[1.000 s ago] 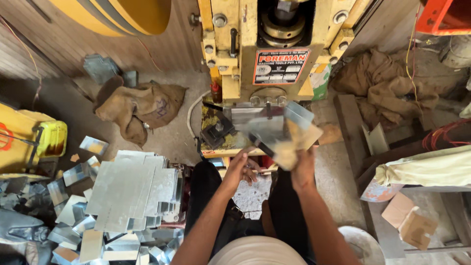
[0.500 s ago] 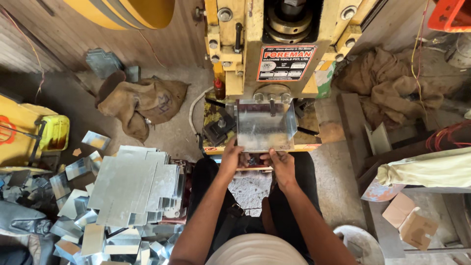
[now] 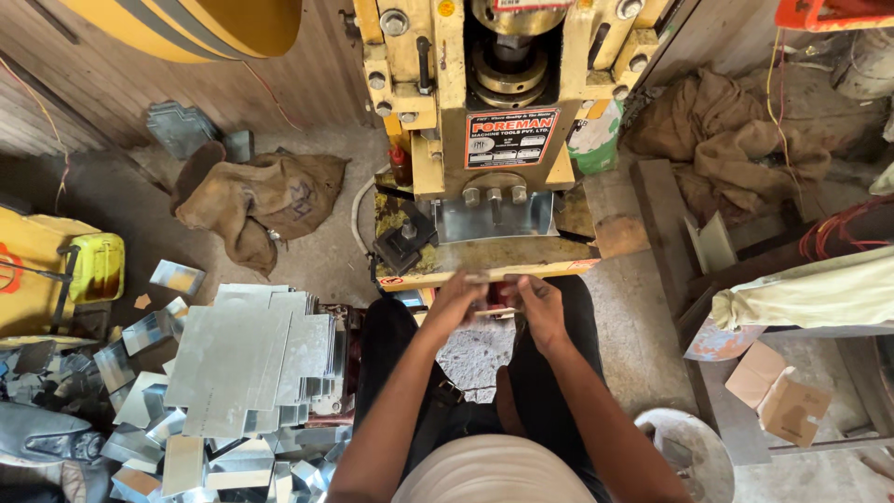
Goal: The person operates a hydraulic press machine to bend metal sheets. They pick up flat metal pieces from a pile, place them into the machine's die, and activate the press to bend the metal. The finished bent pieces are then removed and placed into a separate pile.
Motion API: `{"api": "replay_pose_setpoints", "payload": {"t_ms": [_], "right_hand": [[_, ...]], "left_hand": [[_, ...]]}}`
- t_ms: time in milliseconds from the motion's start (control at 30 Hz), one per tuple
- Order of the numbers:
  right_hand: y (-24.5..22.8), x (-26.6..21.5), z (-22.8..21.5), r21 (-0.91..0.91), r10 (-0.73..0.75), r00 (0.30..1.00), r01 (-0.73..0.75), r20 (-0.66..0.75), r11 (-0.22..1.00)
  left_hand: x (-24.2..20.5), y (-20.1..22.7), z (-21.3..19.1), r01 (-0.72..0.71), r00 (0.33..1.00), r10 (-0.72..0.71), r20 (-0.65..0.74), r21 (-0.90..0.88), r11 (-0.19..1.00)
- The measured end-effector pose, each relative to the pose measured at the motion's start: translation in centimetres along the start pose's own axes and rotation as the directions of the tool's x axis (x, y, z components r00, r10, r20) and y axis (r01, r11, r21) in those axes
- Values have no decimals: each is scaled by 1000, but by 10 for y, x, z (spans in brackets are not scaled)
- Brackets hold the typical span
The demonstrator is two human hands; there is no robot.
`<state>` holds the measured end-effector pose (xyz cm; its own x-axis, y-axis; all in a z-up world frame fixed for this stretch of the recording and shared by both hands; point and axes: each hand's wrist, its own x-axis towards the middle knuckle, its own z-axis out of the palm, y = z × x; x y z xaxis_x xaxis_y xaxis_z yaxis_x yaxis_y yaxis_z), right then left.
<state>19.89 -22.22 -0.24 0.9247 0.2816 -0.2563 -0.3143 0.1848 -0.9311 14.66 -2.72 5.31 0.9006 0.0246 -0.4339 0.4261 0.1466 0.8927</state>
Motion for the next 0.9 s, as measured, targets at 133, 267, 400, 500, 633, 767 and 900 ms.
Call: {"api": "replay_pose_setpoints", "payload": {"t_ms": [133, 267, 400, 500, 633, 767, 900], "right_hand": [[8, 3, -12, 110, 25, 999, -21, -33, 994], [14, 13, -32, 260, 121, 993, -114, -10, 959], [-8, 7, -39, 546, 74, 981, -163, 182, 822], [-67, -7, -29, 599, 145, 958, -269, 248, 754], [-98, -7, -15, 489, -49, 942, -128, 333, 863], [-76, 5, -4, 336, -93, 994, 66, 63, 939], [-44, 9, 7, 311, -93, 991, 119, -97, 943]], "left_hand": [[48, 16, 19, 26, 999, -17, 28, -348, 937], [58, 31, 35, 225, 974, -164, 154, -666, 711], [-6, 33, 26, 136, 957, -2, 289, -442, 886], [-38, 28, 0, 200, 958, -121, 259, -301, 933], [-32, 29, -16, 32, 999, -24, 23, -516, 856], [-42, 41, -16, -138, 984, 180, 10, -604, 785], [-41, 32, -2, -317, 947, 321, -18, -223, 922]]}}
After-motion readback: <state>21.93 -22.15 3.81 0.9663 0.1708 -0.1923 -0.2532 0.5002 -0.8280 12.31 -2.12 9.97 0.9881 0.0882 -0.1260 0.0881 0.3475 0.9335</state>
